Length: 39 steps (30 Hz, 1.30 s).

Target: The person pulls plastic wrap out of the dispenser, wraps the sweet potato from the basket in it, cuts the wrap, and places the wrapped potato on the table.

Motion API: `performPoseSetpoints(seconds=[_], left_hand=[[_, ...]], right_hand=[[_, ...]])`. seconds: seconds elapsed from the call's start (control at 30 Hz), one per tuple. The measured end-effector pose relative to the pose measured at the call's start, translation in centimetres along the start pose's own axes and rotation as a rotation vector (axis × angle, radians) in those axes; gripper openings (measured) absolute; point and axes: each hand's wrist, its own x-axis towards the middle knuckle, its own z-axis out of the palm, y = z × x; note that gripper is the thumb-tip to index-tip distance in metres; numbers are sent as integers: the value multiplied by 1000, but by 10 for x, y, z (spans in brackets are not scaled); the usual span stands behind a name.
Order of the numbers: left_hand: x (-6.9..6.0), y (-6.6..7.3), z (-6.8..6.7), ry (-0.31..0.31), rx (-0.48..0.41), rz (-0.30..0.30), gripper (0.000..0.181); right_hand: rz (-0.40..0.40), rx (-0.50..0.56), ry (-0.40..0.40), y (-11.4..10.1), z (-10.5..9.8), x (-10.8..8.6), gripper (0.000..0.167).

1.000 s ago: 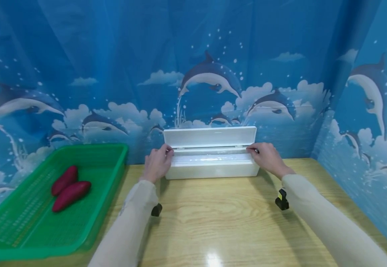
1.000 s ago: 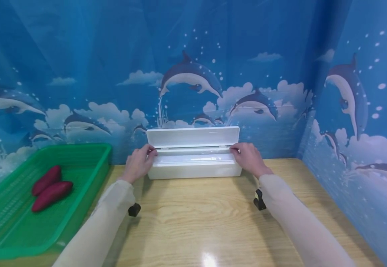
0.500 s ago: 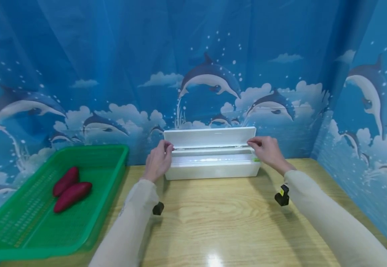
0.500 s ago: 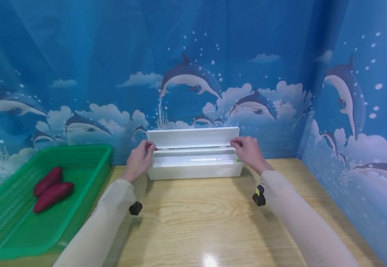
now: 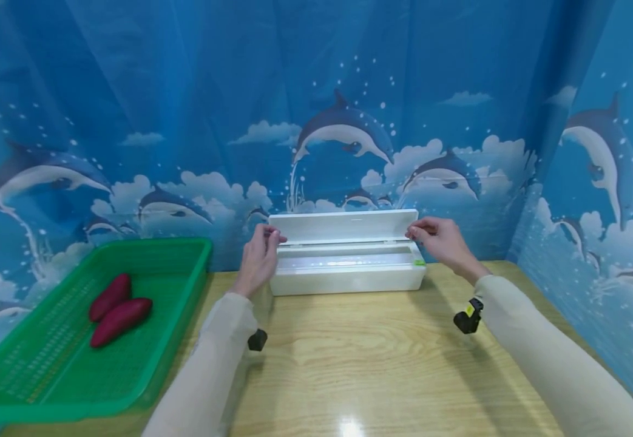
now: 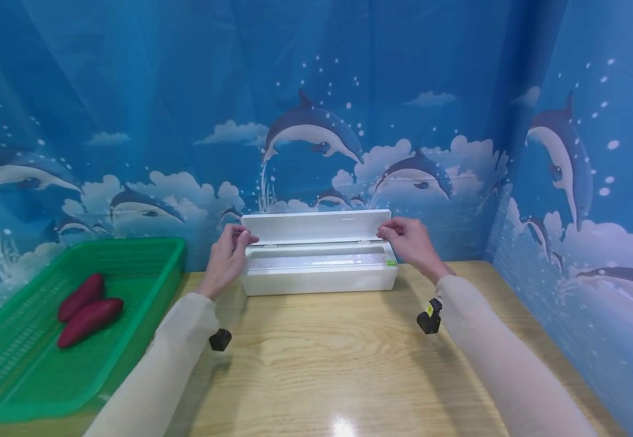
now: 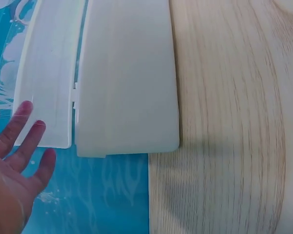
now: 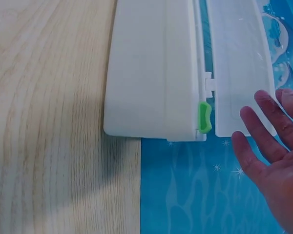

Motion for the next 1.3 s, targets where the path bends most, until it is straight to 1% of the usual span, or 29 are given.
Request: performPoseSetpoints(seconds=[0.17, 0.3, 0.47, 0.73, 1.0, 1.1, 1.3], left_hand=[[3, 3, 0, 9, -73, -22, 35], [5, 7, -1, 16, -120, -16, 37], [6, 12, -3, 30, -145, 6, 39], [9, 24, -6, 72, -188, 11, 40], [13, 35, -11, 82, -237, 21, 37], [14, 38, -14, 82, -255, 29, 37], [15, 42, -20, 86, -274, 51, 39]], right_hand=[[32, 95, 29, -3, 0, -1, 38], [41, 167, 48, -6, 0, -1, 39], [47, 240, 72, -9, -1, 0, 41], [42, 404, 96, -14, -5, 2, 42], [26, 443, 116, -23, -10, 4, 41], [23, 448, 133, -28, -11, 4, 41], [-8, 475, 165, -37, -14, 3, 44]])
